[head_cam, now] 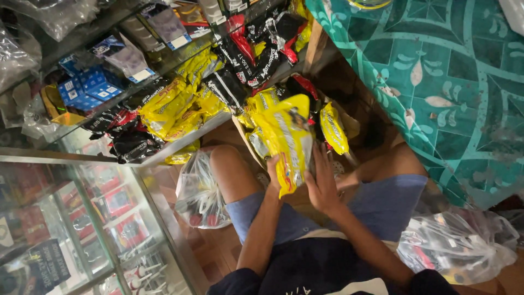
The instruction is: Sorting and inspecting packaged motorcycle inner tubes in a storage area.
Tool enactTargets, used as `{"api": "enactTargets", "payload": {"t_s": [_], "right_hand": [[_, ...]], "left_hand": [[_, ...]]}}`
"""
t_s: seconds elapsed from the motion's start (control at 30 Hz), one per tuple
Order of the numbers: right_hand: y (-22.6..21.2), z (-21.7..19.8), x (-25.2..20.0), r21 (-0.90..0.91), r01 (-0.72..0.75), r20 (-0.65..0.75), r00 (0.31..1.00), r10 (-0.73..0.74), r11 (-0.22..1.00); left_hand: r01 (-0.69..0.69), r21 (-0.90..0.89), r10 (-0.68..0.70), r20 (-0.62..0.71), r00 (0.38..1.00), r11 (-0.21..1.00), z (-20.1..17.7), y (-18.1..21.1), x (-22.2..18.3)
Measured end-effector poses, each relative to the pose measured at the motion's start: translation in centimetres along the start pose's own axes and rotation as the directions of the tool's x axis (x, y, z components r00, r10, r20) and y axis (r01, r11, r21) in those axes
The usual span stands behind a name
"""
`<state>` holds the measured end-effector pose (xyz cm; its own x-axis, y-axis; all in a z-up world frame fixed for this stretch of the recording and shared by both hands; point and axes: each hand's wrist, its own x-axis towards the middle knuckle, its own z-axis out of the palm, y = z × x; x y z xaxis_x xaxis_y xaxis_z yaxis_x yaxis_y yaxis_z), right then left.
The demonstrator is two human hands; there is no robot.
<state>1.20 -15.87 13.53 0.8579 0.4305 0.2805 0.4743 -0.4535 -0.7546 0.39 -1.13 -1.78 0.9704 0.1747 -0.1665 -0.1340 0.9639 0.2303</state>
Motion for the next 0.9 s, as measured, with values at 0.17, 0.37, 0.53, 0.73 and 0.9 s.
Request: {"api": "enactTargets", "payload": {"t_s": [0.17,0.37,0.53,0.73,0.9], "right_hand": [[2.2,1.0,1.4,-0.048,0.133,-0.009,0.991,-0.133,0.990],[-0.7,2.0,-1.3,-0.269,0.404,0.296,0.899,-0.324,0.874],[-0.6,0.4,2.1,-0.207,0.254,0.237,0.950,-0.204,0.945],[-0.6,0.5,1.7,-0.055,0.425,0.287,0.874,-0.393,0.904],[1.5,-0.2,2.6,-0.099,0.465,0.321,0.852,-0.414,0.880]], "left_hand": [[0.126,0.248,-0.095,-0.132,0.987,0.961,-1.8,-0.2,0.4],[0.116,0.089,-0.105,-0.113,0.988,0.989,-8.1,-1.5,1.0],[0.155,0.143,-0.136,-0.138,0.981,0.977,-1.1,-0.8,-0.8],[-0.363,0.245,0.338,0.138,0.931,0.899,-1.5,-4.3,-0.3],[0.071,0.128,-0.058,-0.103,0.993,0.989,-1.3,-0.5,0.8]]}}
